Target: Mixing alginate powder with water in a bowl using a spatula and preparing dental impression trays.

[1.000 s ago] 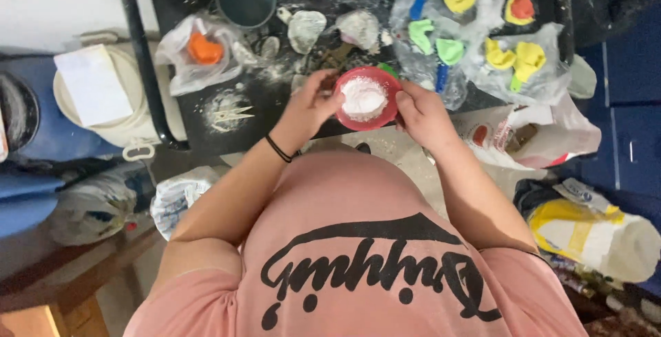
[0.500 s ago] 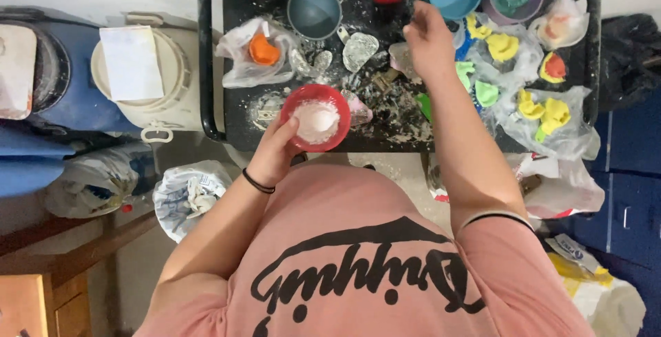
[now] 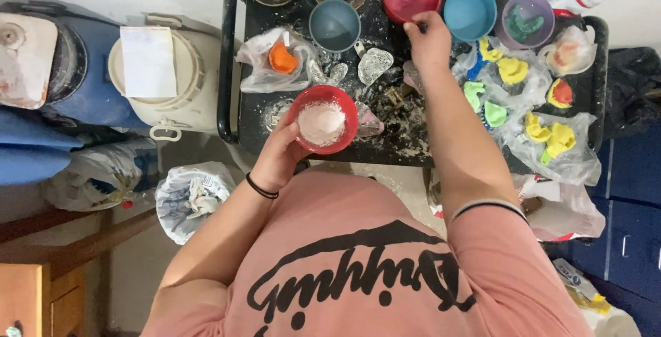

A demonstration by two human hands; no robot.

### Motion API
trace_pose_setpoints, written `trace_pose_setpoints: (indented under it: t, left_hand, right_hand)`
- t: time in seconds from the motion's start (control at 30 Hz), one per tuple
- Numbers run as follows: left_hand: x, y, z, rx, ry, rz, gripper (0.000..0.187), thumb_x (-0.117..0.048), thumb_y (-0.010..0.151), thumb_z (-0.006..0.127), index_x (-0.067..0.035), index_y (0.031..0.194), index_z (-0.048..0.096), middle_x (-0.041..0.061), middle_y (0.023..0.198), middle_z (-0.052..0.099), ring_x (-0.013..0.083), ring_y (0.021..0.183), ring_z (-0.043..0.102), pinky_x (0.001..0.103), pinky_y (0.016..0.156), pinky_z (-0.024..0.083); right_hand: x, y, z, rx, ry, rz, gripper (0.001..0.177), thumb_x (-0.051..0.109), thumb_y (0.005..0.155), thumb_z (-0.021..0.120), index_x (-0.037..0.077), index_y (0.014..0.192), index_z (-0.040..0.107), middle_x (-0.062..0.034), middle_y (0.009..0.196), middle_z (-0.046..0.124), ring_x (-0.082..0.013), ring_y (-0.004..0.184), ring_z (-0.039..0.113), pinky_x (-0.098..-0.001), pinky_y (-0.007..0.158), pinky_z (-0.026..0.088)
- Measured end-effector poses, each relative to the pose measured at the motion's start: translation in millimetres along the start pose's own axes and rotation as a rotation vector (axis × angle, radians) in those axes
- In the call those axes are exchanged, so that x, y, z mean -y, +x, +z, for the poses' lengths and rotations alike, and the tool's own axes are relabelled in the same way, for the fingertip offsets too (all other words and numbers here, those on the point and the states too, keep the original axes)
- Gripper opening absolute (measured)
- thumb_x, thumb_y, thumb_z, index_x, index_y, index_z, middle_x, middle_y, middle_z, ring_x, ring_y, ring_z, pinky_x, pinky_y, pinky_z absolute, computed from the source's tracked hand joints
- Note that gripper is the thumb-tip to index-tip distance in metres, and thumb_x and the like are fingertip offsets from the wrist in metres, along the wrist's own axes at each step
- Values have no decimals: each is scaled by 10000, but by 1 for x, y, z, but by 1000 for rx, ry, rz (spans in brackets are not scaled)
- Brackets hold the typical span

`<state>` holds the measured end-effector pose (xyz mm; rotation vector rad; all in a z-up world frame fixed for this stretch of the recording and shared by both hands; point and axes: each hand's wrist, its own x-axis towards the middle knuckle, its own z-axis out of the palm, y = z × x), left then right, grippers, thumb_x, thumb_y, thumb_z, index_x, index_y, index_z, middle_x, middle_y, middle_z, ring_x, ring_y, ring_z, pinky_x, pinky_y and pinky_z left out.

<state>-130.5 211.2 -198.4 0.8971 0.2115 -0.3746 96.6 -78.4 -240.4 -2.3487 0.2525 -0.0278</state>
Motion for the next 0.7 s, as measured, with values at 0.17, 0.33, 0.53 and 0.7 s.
trace_pose_setpoints:
  t: [0.17, 0.33, 0.53, 0.7]
  left_hand:
    - [8, 21, 6, -1, -23, 8, 915, -511, 783, 752, -133, 1552, 431, 114, 1433, 584, 308, 1298, 598, 485, 951, 599]
    - [22, 42, 24, 17, -64, 24, 927, -453, 798, 746, -61, 1549, 369, 141, 1462, 545, 320, 1317, 594, 449, 1002, 581]
    - [34, 60, 52, 119, -106, -87, 997, -442, 746, 804, -106, 1566, 348, 134, 1435, 568, 333, 1268, 630, 473, 993, 583]
    - [52, 71, 70, 157, -36, -173, 820, -432, 817, 719, -155, 1527, 416, 86, 1375, 633, 283, 1238, 656, 461, 1029, 555]
  right_hand:
    - [28, -52, -68, -6, 3, -70, 209, 173, 920, 829, 224, 1029, 659, 33, 1129, 726, -190, 1052, 692, -382, 988, 585]
    - [28, -105, -134, 118, 207, -548, 235, 243, 984, 837, 159, 1052, 627, -225, 1593, 549, -91, 829, 517, -248, 785, 502]
    - [36, -167, -182, 108, 6, -597, 236, 146, 953, 861, 92, 1045, 651, -267, 1586, 567, -275, 1034, 652, -364, 811, 522]
    - [27, -195, -195, 34, -113, -634, 260, 37, 878, 889, 55, 1022, 674, -359, 1555, 540, -483, 1447, 561, -502, 1062, 554]
